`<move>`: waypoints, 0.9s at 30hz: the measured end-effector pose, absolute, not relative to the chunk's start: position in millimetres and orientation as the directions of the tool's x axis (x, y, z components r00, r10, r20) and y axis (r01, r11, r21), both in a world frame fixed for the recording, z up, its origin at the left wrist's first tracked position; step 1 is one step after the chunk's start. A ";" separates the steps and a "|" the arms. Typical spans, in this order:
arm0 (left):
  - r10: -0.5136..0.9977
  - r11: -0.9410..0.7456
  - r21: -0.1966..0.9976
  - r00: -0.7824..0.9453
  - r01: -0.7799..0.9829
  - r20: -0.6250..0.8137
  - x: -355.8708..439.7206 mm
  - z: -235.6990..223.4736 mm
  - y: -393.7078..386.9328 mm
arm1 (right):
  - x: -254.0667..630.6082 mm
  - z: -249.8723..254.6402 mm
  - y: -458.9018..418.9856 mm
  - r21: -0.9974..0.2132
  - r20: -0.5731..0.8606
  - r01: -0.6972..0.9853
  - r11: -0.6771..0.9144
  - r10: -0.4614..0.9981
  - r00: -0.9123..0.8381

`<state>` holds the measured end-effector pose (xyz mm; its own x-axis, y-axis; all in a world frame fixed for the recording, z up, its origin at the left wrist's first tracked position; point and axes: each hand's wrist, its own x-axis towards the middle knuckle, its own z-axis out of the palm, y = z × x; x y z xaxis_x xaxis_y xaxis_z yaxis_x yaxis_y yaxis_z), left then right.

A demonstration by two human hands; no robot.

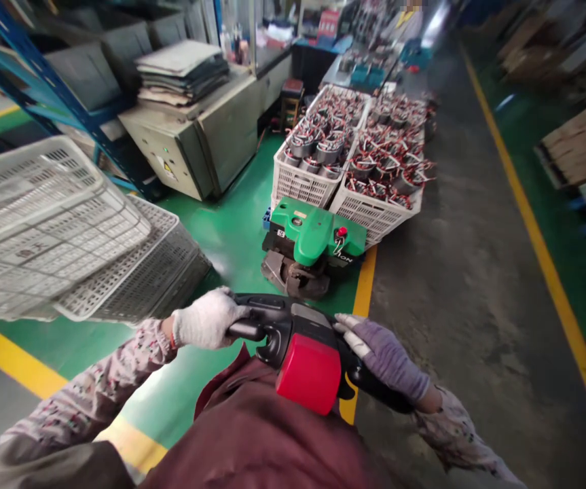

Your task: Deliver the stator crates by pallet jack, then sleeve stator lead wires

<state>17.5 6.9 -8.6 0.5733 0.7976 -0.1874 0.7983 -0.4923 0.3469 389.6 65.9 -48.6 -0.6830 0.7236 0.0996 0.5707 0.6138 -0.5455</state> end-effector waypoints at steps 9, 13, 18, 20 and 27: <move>0.806 -0.467 0.360 0.556 0.808 -0.203 18.3 -8.9 8.6 | 385.8 -51.8 67.8 -0.553 0.104 0.563 0.613 0.722 -0.684; 0.810 -0.465 0.352 0.551 0.812 -0.201 17.7 -9.6 8.7 | 385.9 -52.9 68.4 -0.555 0.101 0.570 0.606 0.729 -0.677; 0.809 -0.491 0.353 0.567 0.797 -0.156 17.4 -10.3 8.1 | 385.4 -52.0 69.3 -0.575 0.091 0.565 0.591 0.733 -0.675; 0.809 -0.492 0.351 0.568 0.797 -0.153 17.5 -10.5 8.3 | 385.1 -50.8 70.0 -0.595 0.087 0.559 0.577 0.738 -0.669; 0.821 -0.487 0.340 0.555 0.805 -0.137 14.9 -10.7 12.5 | 384.1 -46.0 75.4 -0.618 0.070 0.554 0.557 0.741 -0.668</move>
